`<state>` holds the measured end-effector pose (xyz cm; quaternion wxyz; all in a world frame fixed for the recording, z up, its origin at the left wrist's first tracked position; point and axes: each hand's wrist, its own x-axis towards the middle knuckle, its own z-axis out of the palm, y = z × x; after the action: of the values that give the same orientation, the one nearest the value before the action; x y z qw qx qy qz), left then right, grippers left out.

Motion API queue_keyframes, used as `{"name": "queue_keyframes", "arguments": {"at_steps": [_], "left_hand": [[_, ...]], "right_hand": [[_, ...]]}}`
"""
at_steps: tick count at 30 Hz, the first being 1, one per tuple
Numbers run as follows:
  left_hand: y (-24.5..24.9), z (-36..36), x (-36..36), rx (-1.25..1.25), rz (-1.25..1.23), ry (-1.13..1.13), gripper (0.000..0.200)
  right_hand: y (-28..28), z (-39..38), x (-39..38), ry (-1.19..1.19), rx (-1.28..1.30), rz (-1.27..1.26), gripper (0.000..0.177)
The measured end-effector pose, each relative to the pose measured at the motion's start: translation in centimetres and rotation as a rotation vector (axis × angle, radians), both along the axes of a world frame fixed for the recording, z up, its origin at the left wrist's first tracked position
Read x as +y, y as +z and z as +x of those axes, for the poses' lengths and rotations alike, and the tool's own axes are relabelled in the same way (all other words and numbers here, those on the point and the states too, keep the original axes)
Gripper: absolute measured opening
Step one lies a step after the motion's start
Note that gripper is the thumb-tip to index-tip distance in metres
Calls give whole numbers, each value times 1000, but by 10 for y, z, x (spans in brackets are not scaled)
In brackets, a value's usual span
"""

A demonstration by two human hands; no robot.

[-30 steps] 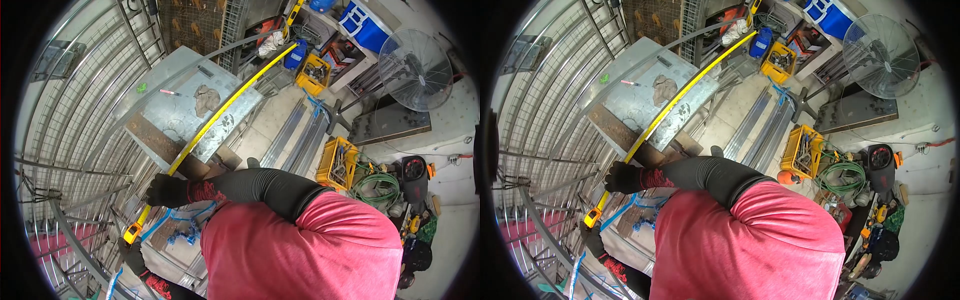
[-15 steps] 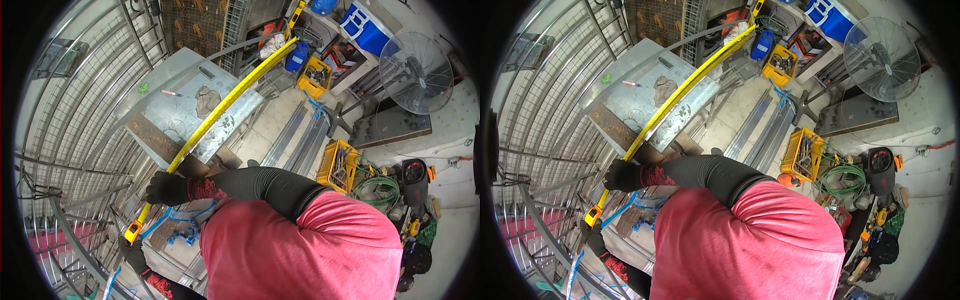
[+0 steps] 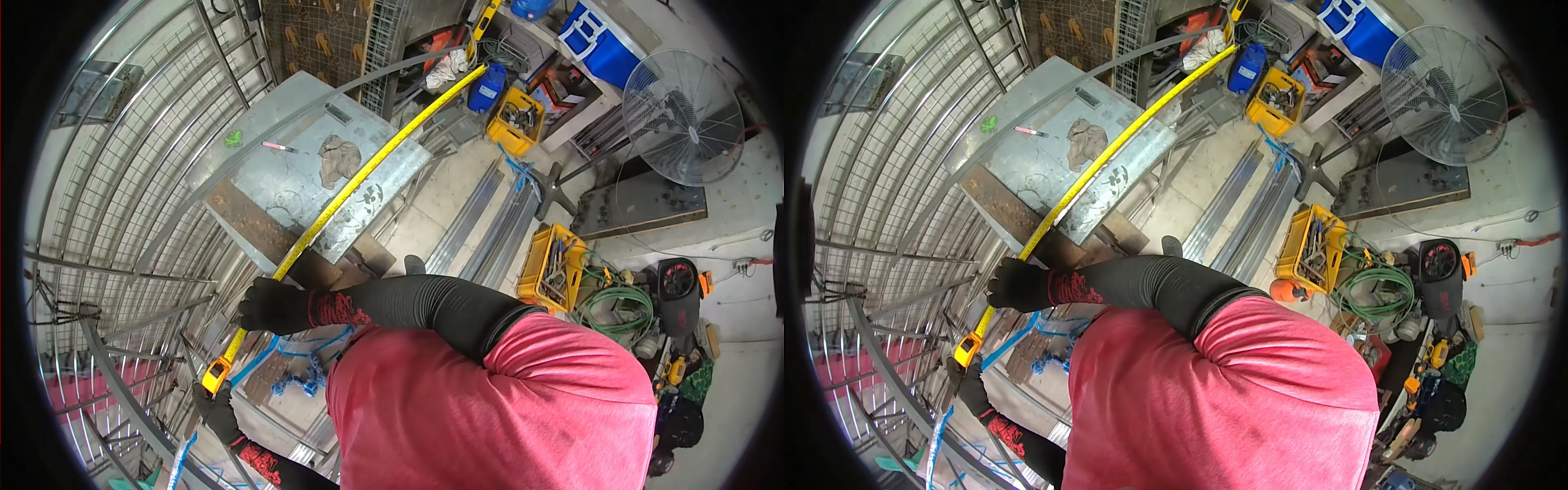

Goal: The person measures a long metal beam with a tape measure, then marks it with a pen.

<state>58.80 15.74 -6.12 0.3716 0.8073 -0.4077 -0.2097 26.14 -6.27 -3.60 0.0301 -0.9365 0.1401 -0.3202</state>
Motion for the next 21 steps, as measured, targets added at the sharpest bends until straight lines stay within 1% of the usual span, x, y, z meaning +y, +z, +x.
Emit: {"name": "queue_keyframes", "arguments": {"at_steps": [3, 6, 8, 15, 17, 18, 20, 21], "left_hand": [[7, -5, -2, 8, 42, 3, 83], [9, -7, -2, 35, 9, 18, 83], [14, -8, -4, 29, 71, 0, 83], [8, -3, -2, 60, 51, -3, 80], [10, -7, -2, 148, -32, -13, 57], [7, -3, 0, 148, -32, -9, 57], [-3, 6, 2, 85, -35, 5, 76], [-8, 7, 4, 86, -34, 9, 76]], "right_hand": [[-1, 1, 1, -6, 10, 10, 13], [-2, 2, 2, -13, 22, 16, 13], [-3, 3, 3, -21, 25, 14, 13], [-3, 4, 4, -24, 11, -2, 11], [-3, 5, 6, -22, 7, -3, 11], [-3, 6, 6, -25, -4, -6, 11], [-3, 7, 7, -24, -15, -8, 10], [-2, 7, 8, -23, -16, -1, 10]]}}
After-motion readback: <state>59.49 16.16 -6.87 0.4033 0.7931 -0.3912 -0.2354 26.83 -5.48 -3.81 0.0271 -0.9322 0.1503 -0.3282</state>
